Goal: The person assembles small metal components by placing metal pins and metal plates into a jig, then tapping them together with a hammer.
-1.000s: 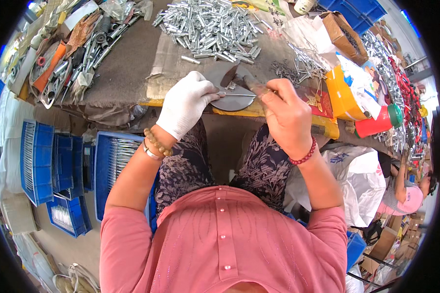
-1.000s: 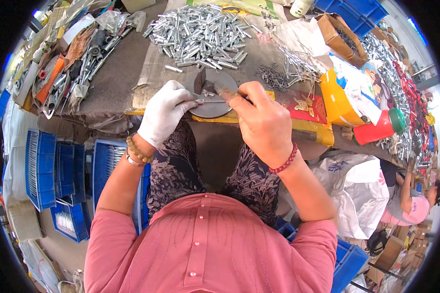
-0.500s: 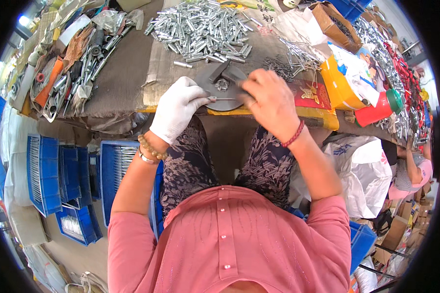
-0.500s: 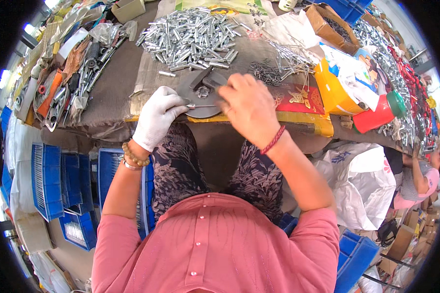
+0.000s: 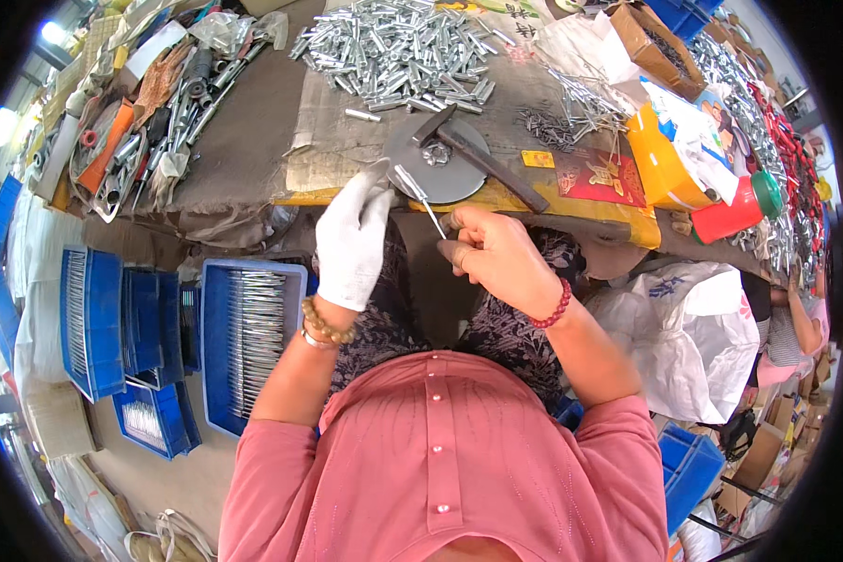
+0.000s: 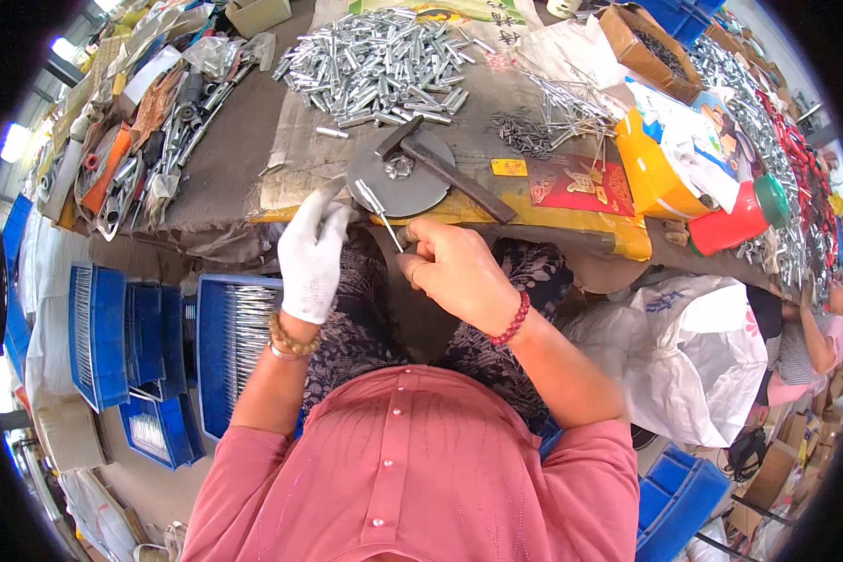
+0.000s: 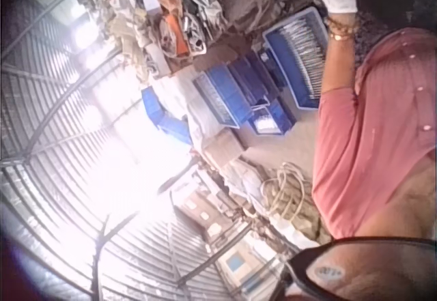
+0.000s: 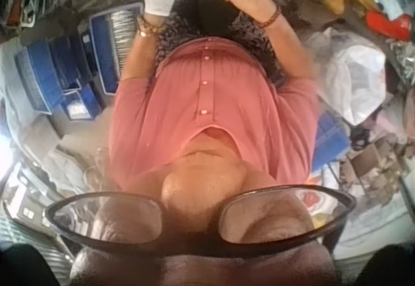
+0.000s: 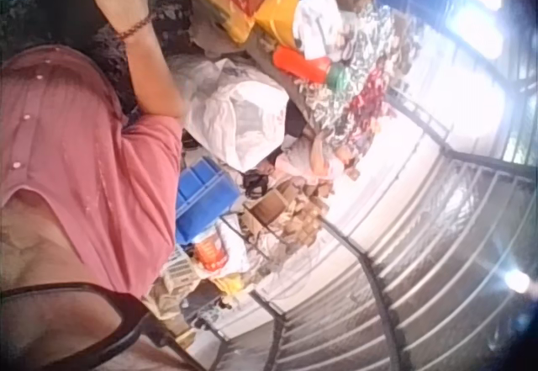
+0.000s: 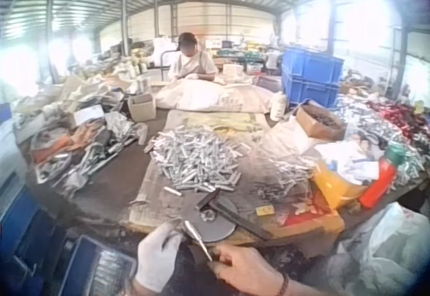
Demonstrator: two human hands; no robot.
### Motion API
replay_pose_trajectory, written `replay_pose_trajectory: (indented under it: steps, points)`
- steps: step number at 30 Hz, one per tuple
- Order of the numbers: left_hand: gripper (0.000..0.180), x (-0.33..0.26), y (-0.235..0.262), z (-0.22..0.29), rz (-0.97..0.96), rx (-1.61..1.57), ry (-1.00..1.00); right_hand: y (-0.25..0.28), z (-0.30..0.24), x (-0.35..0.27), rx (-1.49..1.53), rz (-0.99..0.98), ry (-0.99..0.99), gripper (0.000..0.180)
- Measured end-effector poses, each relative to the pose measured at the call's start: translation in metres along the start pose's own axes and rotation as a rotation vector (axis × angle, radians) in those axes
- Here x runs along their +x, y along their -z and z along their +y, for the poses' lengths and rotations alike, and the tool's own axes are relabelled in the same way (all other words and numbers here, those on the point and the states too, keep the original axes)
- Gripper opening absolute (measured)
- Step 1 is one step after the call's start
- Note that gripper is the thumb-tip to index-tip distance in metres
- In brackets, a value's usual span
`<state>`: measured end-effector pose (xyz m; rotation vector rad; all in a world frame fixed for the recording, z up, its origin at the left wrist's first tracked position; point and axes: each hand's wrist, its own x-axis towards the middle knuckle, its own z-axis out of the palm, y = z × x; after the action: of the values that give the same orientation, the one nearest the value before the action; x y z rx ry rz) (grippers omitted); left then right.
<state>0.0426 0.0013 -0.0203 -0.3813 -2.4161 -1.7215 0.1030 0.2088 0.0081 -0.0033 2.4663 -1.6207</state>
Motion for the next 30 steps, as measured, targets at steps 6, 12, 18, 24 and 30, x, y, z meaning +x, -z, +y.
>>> replay_pose_trajectory:
  steps: [6, 12, 18, 24, 30]
  points:
    - [0.056, -0.016, -0.006, 0.008, -0.103, -0.44, 0.365, -0.015, -0.012, -0.009, 0.207, -0.045, -0.13, 0.015]
    - [0.069, -0.024, 0.009, 0.005, -0.023, -0.46, 0.307, -0.046, -0.008, -0.005, 0.065, -0.032, -0.01, 0.018]
    - [0.069, -0.035, 0.041, -0.023, 0.138, -0.539, 0.265, -0.032, -0.005, -0.003, 0.197, 0.016, 0.012, 0.031]
    - [0.069, -0.093, 0.122, -0.116, 0.513, -0.318, 0.572, 0.013, 0.014, 0.022, 0.254, 0.199, 0.063, 0.037]
    - [0.064, -0.145, 0.171, -0.228, 0.738, -0.307, 0.811, 0.016, 0.018, 0.027, 0.315, 0.178, 0.042, 0.036]
